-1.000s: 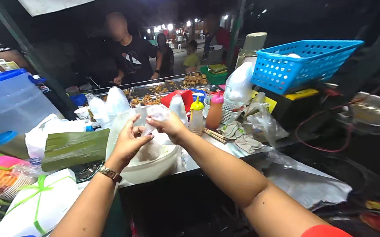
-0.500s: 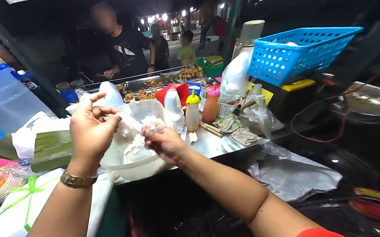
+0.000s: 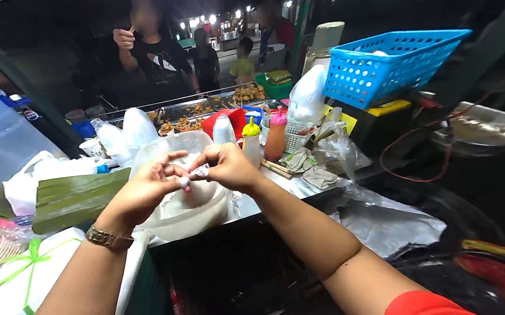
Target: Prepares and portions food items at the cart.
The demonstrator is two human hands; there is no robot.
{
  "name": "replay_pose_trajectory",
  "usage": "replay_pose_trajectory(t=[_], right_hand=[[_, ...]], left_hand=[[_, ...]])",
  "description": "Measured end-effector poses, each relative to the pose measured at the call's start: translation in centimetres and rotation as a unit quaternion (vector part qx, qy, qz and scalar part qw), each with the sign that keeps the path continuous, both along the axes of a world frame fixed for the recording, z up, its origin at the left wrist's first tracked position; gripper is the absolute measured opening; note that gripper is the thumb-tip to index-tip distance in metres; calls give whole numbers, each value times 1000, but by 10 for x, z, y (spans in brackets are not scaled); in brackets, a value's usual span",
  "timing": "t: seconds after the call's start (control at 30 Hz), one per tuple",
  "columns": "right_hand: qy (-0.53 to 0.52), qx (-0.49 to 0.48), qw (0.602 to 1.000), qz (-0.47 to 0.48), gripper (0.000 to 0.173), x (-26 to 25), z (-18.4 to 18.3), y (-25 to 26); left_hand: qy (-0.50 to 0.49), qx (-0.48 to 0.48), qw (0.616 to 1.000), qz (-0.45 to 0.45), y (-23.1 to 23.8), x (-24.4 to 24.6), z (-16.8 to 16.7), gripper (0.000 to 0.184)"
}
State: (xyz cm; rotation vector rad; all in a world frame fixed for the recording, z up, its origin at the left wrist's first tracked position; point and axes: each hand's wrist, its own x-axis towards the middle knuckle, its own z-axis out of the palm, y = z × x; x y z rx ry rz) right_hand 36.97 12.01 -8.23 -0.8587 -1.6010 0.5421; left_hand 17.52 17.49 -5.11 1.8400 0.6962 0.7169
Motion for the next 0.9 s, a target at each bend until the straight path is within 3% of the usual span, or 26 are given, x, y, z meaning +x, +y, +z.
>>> replay_pose_trajectory(t=[0.1, 0.2, 0.23, 0.3, 0.37, 0.43, 0.53, 0.63, 0.73, 0.8, 0.9], right_hand=[[-113, 218, 957, -155, 13, -30, -11, 1], [-150, 307, 915, -213, 9, -41, -27, 8], [-159, 295, 912, -236, 16, -38, -29, 9], [-176, 237, 914, -278, 44, -28, -32, 8], [-168, 145, 939, -263, 54, -19, -34, 6], [-136, 50, 968, -206, 46, -12, -38, 3], [-124, -27, 983, -136, 45, -1, -45, -4], [-135, -62, 986, -72, 54, 11, -56, -14], [-39, -136, 987, 79, 46, 26, -62, -28], [28, -186, 969, 159, 35, 40, -65, -37], [42, -223, 963, 149, 21, 67, -66, -49]], left_hand=[[-43, -5, 983, 180, -12, 15, 1, 63], [-121, -63, 963, 232, -18, 17, 3, 65], [-140, -70, 960, 231, -19, 17, 4, 67], [-156, -43, 962, 219, -23, 20, 3, 76], [-145, 12, 967, 209, -31, 26, 0, 89], [-143, 84, 968, 187, -37, 30, -6, 100], [-176, 178, 960, 125, -40, 34, -16, 99], [-211, 217, 951, 71, -45, 35, -14, 95], [-212, 227, 950, 19, -46, 38, -17, 90], [-156, 287, 945, 27, -39, 36, -19, 87], [39, 400, 908, 122, -29, 27, -22, 85]])
